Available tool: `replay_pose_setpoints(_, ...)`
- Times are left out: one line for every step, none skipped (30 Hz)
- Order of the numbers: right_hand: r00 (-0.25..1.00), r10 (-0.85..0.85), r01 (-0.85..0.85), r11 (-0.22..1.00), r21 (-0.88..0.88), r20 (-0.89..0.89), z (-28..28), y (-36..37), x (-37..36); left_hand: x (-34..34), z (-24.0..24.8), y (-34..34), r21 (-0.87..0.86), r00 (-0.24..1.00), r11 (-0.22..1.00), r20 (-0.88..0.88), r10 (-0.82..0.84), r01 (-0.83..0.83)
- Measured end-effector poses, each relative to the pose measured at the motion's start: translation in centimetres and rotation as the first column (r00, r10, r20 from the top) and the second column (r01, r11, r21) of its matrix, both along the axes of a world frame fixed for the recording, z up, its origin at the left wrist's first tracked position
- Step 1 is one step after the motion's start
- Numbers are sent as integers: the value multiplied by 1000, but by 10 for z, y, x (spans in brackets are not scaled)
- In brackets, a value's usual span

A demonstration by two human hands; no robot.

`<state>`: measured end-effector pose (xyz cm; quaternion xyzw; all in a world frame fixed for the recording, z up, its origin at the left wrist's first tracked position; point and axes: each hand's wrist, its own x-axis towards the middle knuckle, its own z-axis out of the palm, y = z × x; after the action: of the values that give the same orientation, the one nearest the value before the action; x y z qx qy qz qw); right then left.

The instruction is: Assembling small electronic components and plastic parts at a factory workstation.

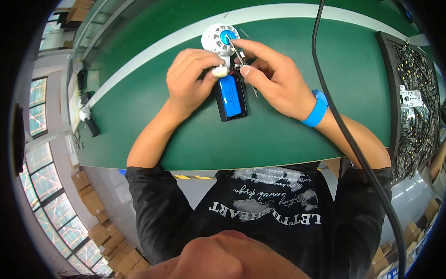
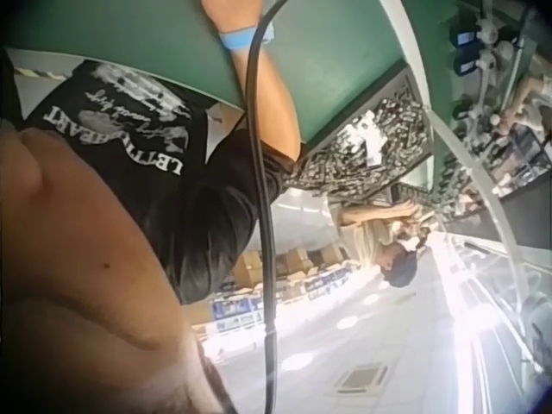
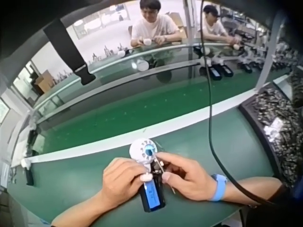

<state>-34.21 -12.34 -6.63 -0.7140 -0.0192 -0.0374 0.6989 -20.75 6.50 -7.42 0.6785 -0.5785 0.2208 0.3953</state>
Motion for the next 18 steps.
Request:
replay_pose_setpoints(1000, -2, 2, 1000, 31, -3, 2, -1, 1, 0, 6, -1, -1, 1000, 1000, 24, -4, 4)
replay_pose_setpoints(1000, -2, 2, 998, 63, 10, 2, -3, 3, -2, 11, -2, 56, 999, 998, -26, -18, 20)
replay_pose_setpoints(998, -4, -1, 998, 65, 64, 0, -5, 5, 0, 16, -2, 114, 998, 993, -63, -23, 31)
replay_pose_setpoints(999, -17, 13, 997, 77, 49, -4, -4, 4, 2, 17, 0, 145, 997, 988, -62, -50, 59)
replay_pose_setpoints(999, -28, 25, 996, 91, 39, -6, -5, 5, 4, 16, 2, 178, 996, 981, -56, -73, 82)
replay_pose_setpoints(999, -39, 36, 996, 85, 32, -10, -4, 8, 5, 12, 8, 188, 997, 980, -64, -51, 63)
replay_pose_setpoints(999, -47, 45, 996, 77, 26, -12, -4, 11, 5, 9, 12, 195, 997, 980, -71, -27, 40)
replay_pose_setpoints(996, -41, 33, 996, 86, 86, -14, -4, 11, 3, 0, 14, 149, 994, 989, -113, -10, 27)
replay_pose_setpoints(997, -55, 50, 994, 95, 57, -13, -6, 9, -1, 7, 15, 98, 988, 995, -156, -1, 16)
replay_pose_setpoints(997, -67, 63, 993, 103, 27, -12, -6, 9, -2, 14, 22, 100, 995, 995, -99, 8, 2)
replay_pose_setpoints(996, -55, 46, 992, 113, 76, -16, -5, 9, -6, 23, 30, -28, 979, 992, -163, 118, -124)
replay_pose_setpoints(996, -56, 48, 993, 108, 65, -16, -3, 8, -6, 34, 36, -156, 948, 957, -245, 203, -245)
replay_pose_setpoints(997, -61, 56, 993, 105, 45, -18, -4, 8, -2, 62, 45, -248, 957, 935, -210, 202, -252)
replay_pose_setpoints(996, -63, 55, 992, 111, 70, -19, -5, 7, 0, 102, 50, -361, 959, 890, -54, 279, -279)
replay_pose_setpoints(995, -63, 55, 993, 100, 72, -21, -7, 6, -1, 143, 56, -464, 926, 830, 52, 374, -310)
replay_pose_setpoints(996, -54, 47, 995, 90, 72, -21, -8, 4, 7, 181, 70, -534, 831, 783, 238, 503, -320)
replay_pose_setpoints(997, -50, 45, 996, 77, 64, -22, -8, 3, 13, 218, 75, -647, 847, 710, 186, 499, -277)
replay_pose_setpoints(996, -43, 37, 996, 75, 72, -22, -8, 3, 10, 262, 68, -726, 817, 639, 192, 544, -255)
